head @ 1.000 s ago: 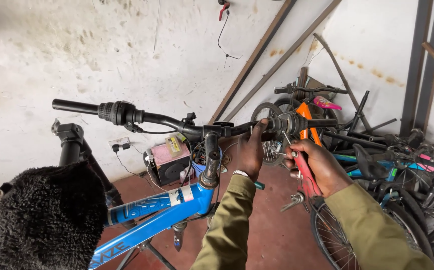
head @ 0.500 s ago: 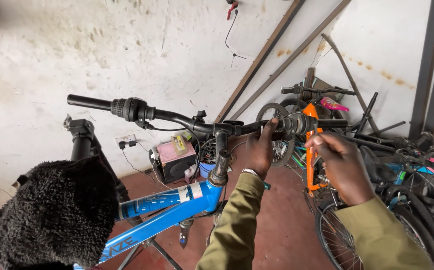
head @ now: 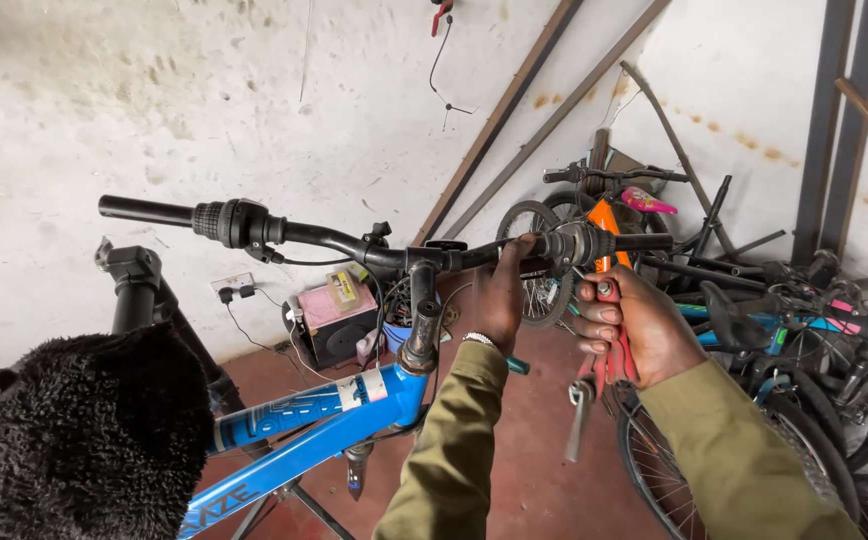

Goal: The person is disassembling or adjusting the handlebar and headset components of a bicycle using pliers and a screwdriver.

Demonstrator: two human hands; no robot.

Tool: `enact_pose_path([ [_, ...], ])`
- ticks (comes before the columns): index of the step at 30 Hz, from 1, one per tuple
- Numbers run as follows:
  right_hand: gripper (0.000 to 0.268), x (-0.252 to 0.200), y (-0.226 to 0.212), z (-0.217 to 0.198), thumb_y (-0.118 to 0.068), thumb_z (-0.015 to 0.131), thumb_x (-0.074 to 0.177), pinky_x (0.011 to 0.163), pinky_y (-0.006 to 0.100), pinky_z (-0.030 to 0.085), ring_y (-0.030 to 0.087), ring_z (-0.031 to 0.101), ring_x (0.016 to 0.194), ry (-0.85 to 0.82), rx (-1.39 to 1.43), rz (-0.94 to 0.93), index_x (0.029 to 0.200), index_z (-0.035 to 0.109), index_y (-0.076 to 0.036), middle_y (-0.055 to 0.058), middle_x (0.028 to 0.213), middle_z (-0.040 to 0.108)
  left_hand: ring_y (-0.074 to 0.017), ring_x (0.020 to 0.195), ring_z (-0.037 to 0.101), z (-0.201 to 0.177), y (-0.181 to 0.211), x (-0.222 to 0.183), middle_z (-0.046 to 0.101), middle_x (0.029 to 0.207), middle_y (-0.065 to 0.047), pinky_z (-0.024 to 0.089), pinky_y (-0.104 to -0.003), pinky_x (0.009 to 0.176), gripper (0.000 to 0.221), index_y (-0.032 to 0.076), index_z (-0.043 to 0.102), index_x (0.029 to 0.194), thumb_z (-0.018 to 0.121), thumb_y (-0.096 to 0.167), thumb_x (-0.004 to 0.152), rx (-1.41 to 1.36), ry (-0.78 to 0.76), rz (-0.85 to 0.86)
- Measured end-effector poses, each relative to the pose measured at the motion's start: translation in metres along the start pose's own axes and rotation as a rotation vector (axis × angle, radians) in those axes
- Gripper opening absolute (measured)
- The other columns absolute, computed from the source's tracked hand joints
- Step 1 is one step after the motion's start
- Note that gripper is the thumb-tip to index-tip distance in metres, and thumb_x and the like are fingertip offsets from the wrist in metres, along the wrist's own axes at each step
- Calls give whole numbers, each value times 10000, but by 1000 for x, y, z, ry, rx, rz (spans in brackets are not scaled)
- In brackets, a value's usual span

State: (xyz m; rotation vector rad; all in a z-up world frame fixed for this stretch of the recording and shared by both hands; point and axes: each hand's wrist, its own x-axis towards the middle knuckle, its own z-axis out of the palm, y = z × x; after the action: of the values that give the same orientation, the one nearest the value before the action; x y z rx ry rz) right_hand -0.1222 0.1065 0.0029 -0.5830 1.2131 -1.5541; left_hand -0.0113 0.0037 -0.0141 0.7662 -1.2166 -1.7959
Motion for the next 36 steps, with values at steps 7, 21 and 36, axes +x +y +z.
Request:
enact_pose_path([
  [7,141,25,3,-2,-205,420,838,367,270,322,73,304,329,-45,47,17,729,444,-120,-101,418,266,-203,939,648,2,7,-6,709,860,-71,427,-383,924,412,146,673,1043,578,442,773,-94,-58,2],
  [21,153,27,2,-8,-247,446,818,379,267,329,71,315,334,-32,26,14,705,438,-144,-117,414,273,-242,882,675,0,0,-2,680,991,-114,357,-455,1011,394,87,667,1076,621,361,796,-216,-92,92],
  [36,161,28,4,-3,-236,440,823,380,274,330,79,320,324,-8,48,-8,689,435,-147,-104,407,266,-202,894,680,-6,1,0,691,964,-89,354,-429,1026,385,131,672,1090,607,365,792,-165,-131,52],
])
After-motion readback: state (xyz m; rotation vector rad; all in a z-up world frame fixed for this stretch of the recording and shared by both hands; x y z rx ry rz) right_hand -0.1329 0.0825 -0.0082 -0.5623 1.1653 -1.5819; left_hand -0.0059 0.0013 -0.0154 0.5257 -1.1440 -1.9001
